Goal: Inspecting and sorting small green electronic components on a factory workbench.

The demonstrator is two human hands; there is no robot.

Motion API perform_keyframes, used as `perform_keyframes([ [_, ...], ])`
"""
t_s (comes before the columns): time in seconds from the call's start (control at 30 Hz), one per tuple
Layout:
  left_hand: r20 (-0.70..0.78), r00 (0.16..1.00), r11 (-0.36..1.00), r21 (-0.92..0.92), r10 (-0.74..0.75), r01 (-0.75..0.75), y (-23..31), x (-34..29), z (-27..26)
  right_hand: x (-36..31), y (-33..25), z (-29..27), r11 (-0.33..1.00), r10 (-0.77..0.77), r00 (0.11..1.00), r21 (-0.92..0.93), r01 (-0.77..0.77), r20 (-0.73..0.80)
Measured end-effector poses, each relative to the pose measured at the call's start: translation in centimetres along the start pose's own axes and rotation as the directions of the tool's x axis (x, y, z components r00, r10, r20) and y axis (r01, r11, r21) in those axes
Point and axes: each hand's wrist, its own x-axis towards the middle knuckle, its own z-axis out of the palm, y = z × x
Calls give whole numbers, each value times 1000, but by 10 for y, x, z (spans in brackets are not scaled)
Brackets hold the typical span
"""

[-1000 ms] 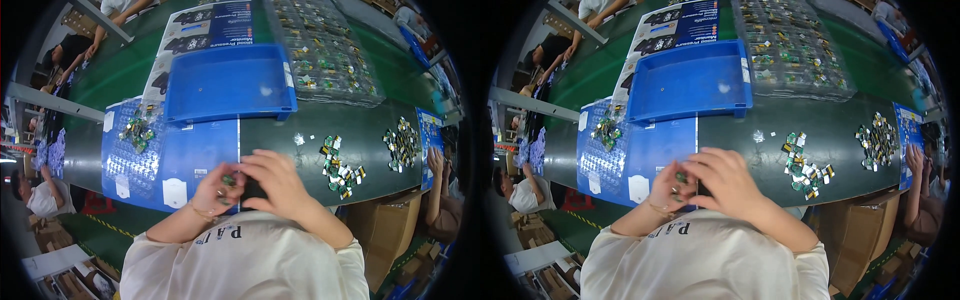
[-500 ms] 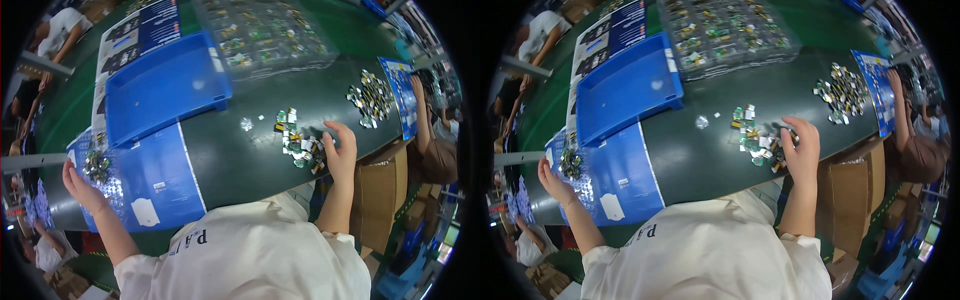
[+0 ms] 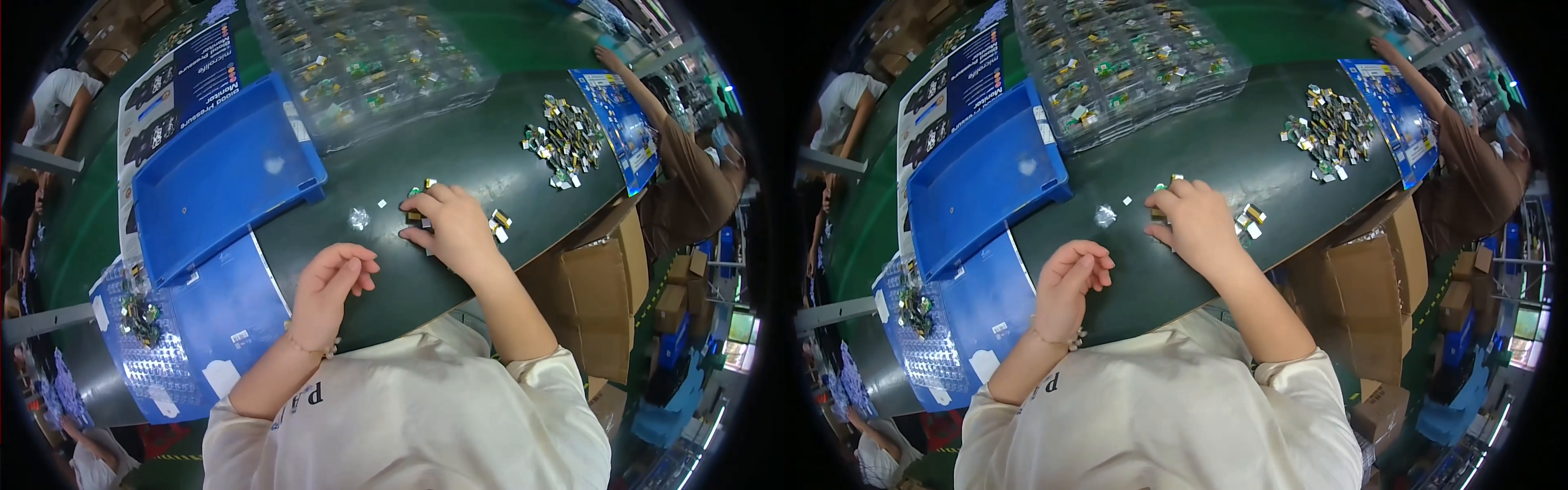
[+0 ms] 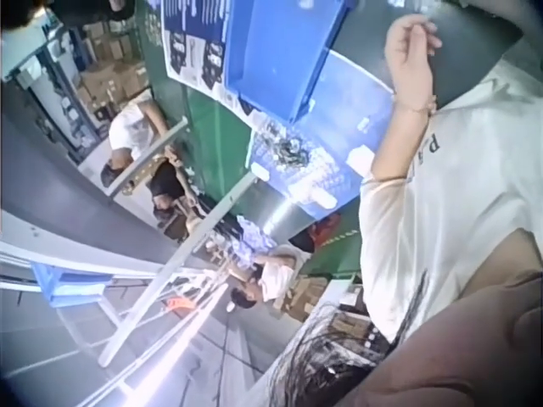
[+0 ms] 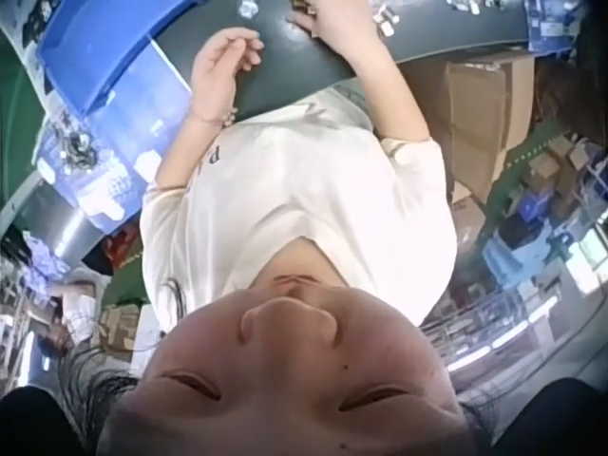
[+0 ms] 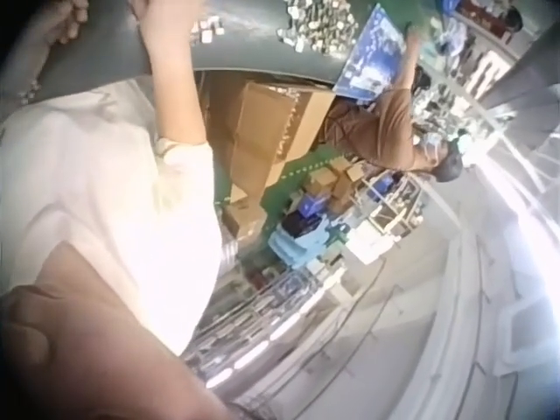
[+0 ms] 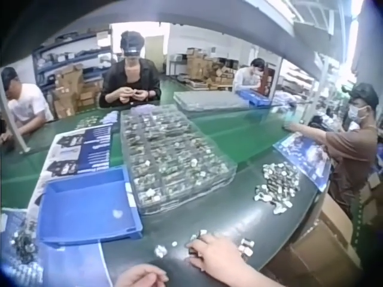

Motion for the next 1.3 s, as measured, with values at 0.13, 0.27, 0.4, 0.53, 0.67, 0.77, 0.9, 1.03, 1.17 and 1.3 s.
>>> perform_keyframes([
  [0.13, 67, 995, 977, -197, -71, 83, -8, 7, -15, 0, 7, 8, 997, 38, 998, 68, -35, -47],
  [0.27, 157, 982, 925, -348, -103, 152, -11, 8, -19, 5, -18, -2, 944, 217, 969, 279, -177, -119],
  [0.4, 171, 982, 973, -198, -84, 118, -14, 9, -17, -7, -53, -1, 727, 285, 958, 643, -242, 38],
  [0.53, 71, 997, 970, -244, 12, 6, -27, 11, -18, -8, -61, 20, 664, 247, 968, 721, -199, 40],
  [0.67, -55, 998, 971, -239, 14, -27, -26, 13, -20, -4, -55, 37, 738, 112, 991, 674, -34, -72],
  [0.77, -78, 997, 965, -264, -14, -7, -28, 11, -19, -6, -58, 36, 858, 46, 991, 512, 27, -129],
  [0.9, -98, 995, 958, -287, -32, 2, -22, 10, -16, -6, -62, 34, 927, -33, 979, 360, 105, -200],
  [1.03, -90, 995, 954, -299, -50, 21, -21, 11, -16, -8, -58, 39, 921, -11, 979, 379, 90, -206],
  [1.17, -66, 998, 956, -293, 11, -30, -26, 12, -16, -9, -56, 38, 889, -1, 985, 451, 79, -171],
  [1.3, -91, 996, 925, -379, -22, -14, -26, 13, -15, -10, -54, 41, 874, -5, 992, 482, 65, -124],
])
